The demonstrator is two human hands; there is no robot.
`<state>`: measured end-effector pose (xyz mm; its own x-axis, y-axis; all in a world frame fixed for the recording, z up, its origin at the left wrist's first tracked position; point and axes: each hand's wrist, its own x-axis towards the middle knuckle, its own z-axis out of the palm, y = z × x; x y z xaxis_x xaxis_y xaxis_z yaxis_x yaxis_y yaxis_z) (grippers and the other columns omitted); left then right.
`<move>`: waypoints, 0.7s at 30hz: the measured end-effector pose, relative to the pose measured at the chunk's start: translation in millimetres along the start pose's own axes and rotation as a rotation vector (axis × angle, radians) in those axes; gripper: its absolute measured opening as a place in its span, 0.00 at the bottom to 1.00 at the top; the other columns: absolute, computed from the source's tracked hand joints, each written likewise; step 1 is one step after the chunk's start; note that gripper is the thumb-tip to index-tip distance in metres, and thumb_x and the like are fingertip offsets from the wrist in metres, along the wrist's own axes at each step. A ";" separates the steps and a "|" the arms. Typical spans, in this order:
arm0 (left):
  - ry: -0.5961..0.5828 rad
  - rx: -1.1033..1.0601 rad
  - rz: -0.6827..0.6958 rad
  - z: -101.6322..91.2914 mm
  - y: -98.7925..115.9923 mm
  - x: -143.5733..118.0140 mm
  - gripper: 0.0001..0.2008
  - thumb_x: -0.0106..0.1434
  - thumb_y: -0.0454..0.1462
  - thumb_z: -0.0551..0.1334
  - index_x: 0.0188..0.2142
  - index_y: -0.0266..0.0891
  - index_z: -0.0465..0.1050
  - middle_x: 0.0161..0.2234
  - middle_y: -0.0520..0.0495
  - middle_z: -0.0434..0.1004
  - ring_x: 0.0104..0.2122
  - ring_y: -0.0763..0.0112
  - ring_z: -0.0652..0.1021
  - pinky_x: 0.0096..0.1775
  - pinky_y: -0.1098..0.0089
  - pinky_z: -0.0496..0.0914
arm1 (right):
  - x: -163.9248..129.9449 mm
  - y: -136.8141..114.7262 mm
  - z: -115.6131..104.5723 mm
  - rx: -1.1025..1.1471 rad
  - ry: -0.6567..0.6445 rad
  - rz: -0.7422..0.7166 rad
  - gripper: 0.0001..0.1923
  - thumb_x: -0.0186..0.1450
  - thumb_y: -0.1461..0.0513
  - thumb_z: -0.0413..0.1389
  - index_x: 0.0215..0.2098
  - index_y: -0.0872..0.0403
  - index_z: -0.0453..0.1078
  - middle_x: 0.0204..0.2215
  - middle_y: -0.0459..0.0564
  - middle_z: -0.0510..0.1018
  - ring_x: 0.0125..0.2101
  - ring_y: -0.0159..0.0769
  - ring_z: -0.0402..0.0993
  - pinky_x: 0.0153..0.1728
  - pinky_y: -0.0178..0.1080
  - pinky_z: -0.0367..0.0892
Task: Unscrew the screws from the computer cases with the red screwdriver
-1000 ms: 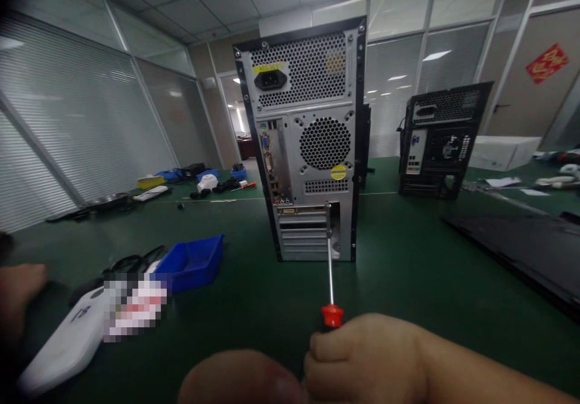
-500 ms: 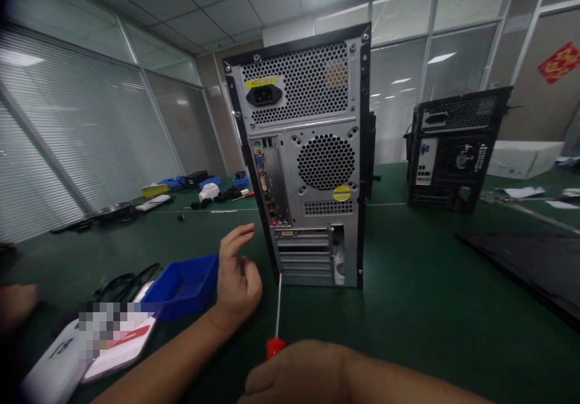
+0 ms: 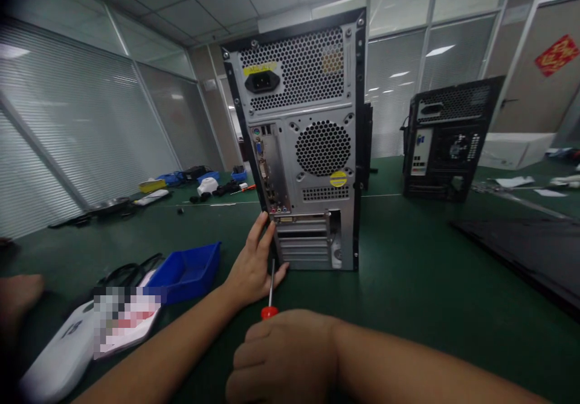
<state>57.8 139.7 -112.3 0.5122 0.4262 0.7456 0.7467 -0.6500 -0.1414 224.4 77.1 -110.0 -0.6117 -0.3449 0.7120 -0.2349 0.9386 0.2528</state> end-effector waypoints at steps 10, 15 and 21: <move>-0.065 -0.066 -0.125 0.4 -1.4 2.2 0.52 0.66 0.41 0.63 0.73 0.35 0.24 0.74 0.28 0.25 0.75 0.50 0.44 0.68 0.51 0.67 | 8.5 -0.4 -4.9 -0.022 -0.016 -0.148 0.13 0.61 0.56 0.63 0.29 0.53 0.64 0.25 0.42 0.62 0.25 0.33 0.57 0.27 0.39 0.47; -0.072 -0.117 -0.100 -1.7 -1.6 1.2 0.53 0.66 0.40 0.62 0.72 0.35 0.20 0.74 0.27 0.27 0.75 0.52 0.42 0.70 0.49 0.61 | 9.0 -2.5 -3.8 -0.038 -0.079 -0.123 0.19 0.55 0.50 0.67 0.28 0.52 0.63 0.26 0.43 0.62 0.26 0.33 0.56 0.28 0.39 0.44; -0.082 -0.121 -0.098 -5.4 2.9 1.7 0.52 0.65 0.39 0.64 0.73 0.40 0.25 0.74 0.30 0.24 0.75 0.48 0.44 0.68 0.47 0.65 | 8.1 -7.9 -4.2 -0.086 -0.149 0.022 0.22 0.59 0.44 0.60 0.25 0.51 0.62 0.19 0.39 0.59 0.25 0.32 0.54 0.29 0.40 0.48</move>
<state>58.5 135.2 -108.0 0.4758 0.5384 0.6955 0.7411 -0.6713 0.0126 224.4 66.9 -103.5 -0.7225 -0.3165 0.6146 -0.1587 0.9412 0.2982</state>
